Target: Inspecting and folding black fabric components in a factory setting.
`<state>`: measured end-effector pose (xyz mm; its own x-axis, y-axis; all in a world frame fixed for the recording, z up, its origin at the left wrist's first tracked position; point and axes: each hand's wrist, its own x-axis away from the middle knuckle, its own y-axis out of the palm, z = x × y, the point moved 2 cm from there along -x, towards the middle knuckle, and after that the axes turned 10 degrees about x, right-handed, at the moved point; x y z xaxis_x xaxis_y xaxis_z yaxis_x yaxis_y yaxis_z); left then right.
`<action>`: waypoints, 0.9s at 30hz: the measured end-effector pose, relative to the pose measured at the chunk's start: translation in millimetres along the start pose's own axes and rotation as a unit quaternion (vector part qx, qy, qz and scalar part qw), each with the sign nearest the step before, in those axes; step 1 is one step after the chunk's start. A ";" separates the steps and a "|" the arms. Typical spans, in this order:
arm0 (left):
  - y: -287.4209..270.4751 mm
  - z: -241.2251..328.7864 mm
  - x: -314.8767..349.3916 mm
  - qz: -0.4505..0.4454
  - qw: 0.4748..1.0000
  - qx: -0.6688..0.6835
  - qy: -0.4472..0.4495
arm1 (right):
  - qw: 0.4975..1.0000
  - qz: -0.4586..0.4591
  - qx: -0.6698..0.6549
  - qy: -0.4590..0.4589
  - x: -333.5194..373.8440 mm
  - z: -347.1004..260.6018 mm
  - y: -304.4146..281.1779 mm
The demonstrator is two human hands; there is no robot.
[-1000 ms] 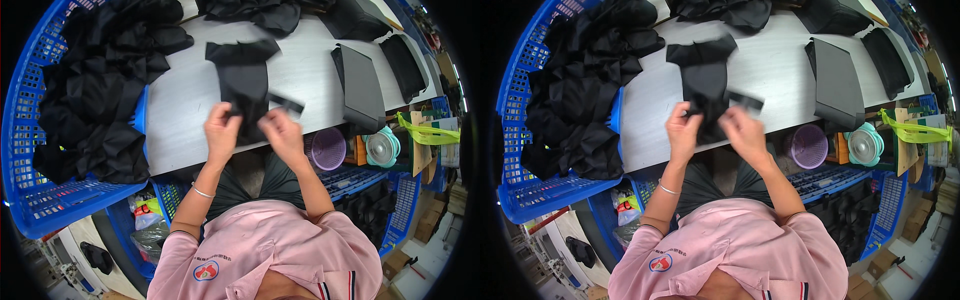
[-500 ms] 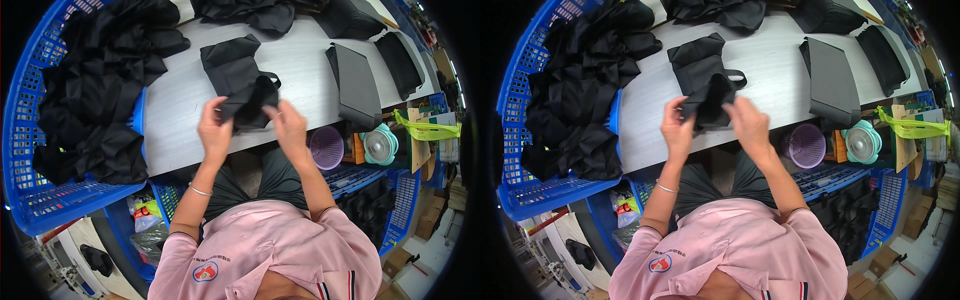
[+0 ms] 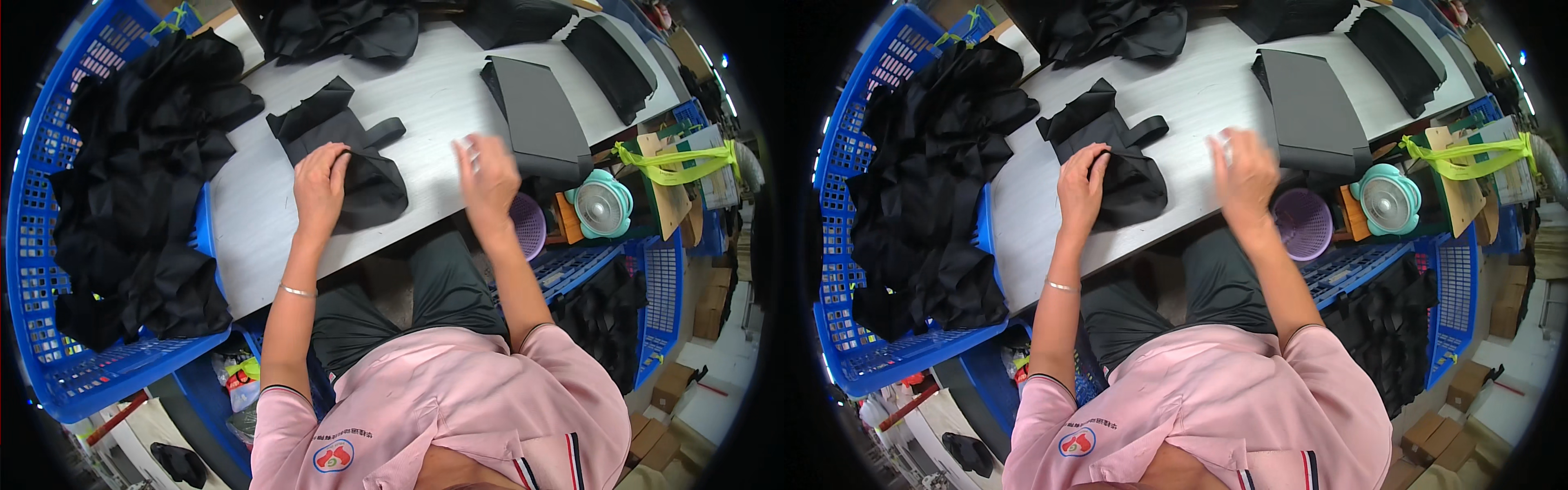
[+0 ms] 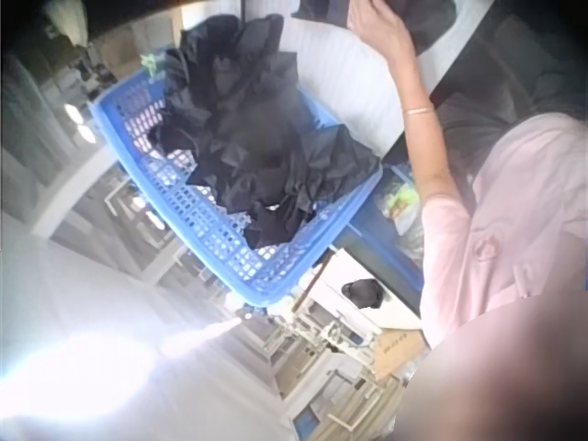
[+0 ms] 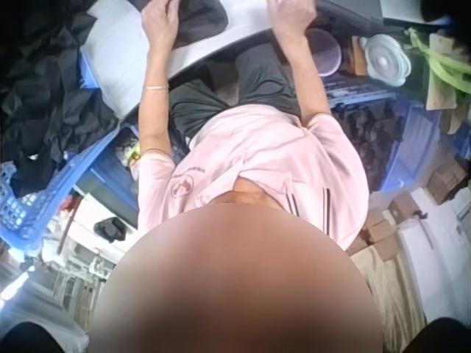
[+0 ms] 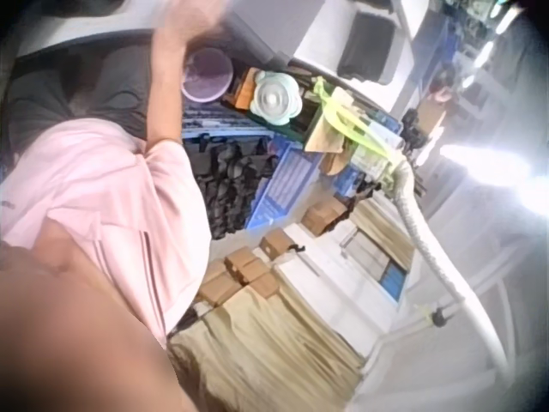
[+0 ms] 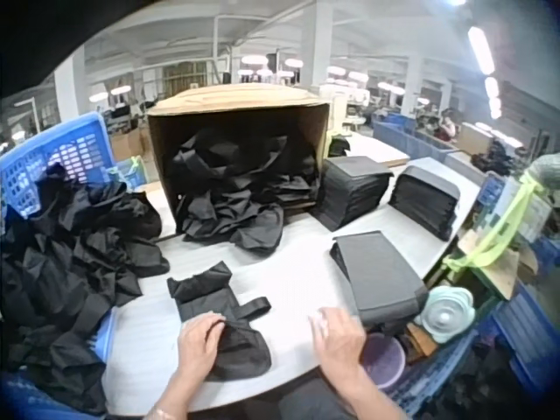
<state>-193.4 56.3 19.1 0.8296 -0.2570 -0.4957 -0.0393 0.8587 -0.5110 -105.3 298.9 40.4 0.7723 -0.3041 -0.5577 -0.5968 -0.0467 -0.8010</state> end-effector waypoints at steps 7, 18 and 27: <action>-4.4 32.1 7.7 0.106 0.993 0.039 0.025 | 0.935 -0.039 0.352 0.009 -45.7 79.5 7.8; 52.7 83.7 87.6 -0.073 0.620 0.727 -0.286 | 0.978 -0.011 -0.095 -0.183 81.2 -51.3 -88.4; 25.5 85.2 112.5 -0.074 0.576 0.773 -0.256 | 0.845 -0.332 -0.419 0.009 107.5 -43.0 -109.2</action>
<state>-53.6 87.0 10.1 0.8316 -0.5528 -0.0536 0.2681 0.3152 0.9104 33.6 230.4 77.3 0.9986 0.0392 -0.0359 0.0162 -0.8676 -0.4970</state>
